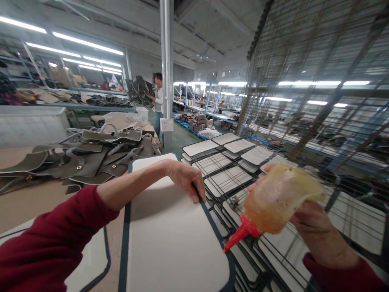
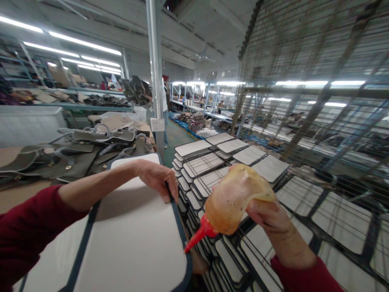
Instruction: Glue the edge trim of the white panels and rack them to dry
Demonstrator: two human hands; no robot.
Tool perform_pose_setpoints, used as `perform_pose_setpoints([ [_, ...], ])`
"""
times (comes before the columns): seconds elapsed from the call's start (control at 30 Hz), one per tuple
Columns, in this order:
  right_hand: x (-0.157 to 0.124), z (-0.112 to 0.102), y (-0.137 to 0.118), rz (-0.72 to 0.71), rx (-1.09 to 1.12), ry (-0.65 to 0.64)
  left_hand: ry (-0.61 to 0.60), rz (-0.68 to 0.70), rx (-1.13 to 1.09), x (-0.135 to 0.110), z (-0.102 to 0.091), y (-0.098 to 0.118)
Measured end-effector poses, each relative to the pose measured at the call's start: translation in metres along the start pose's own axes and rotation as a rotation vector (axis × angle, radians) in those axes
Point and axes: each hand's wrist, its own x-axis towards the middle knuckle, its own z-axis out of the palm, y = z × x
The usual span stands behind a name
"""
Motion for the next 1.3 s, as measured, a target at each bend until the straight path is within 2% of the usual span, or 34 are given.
perform_pose_setpoints([
  [0.17,0.001,-0.001,0.0,-0.008,-0.018,0.039,0.002,0.007,-0.018,0.003,-0.001,0.002],
  [0.43,-0.007,-0.008,0.001,-0.006,0.002,-0.001,0.007,0.01,-0.022,0.005,-0.007,-0.005],
  [0.6,-0.005,-0.008,0.003,-0.009,0.007,0.112,0.028,0.035,-0.015,0.004,-0.012,-0.008],
  [0.73,-0.002,-0.01,0.007,-0.025,-0.02,0.122,0.006,0.03,0.001,0.004,-0.015,-0.014],
  [0.87,0.001,-0.009,0.011,-0.085,-0.02,0.187,0.009,0.027,0.004,0.004,-0.018,-0.018],
  [1.0,0.002,-0.008,0.014,-0.021,0.004,0.171,0.031,0.031,-0.013,0.002,-0.021,-0.022],
  [1.13,0.001,-0.01,0.013,-0.038,-0.013,0.201,0.059,0.037,-0.012,-0.001,-0.024,-0.026],
  [1.3,-0.006,-0.014,0.013,0.003,-0.08,0.179,0.1,0.044,0.018,-0.006,-0.029,-0.032],
])
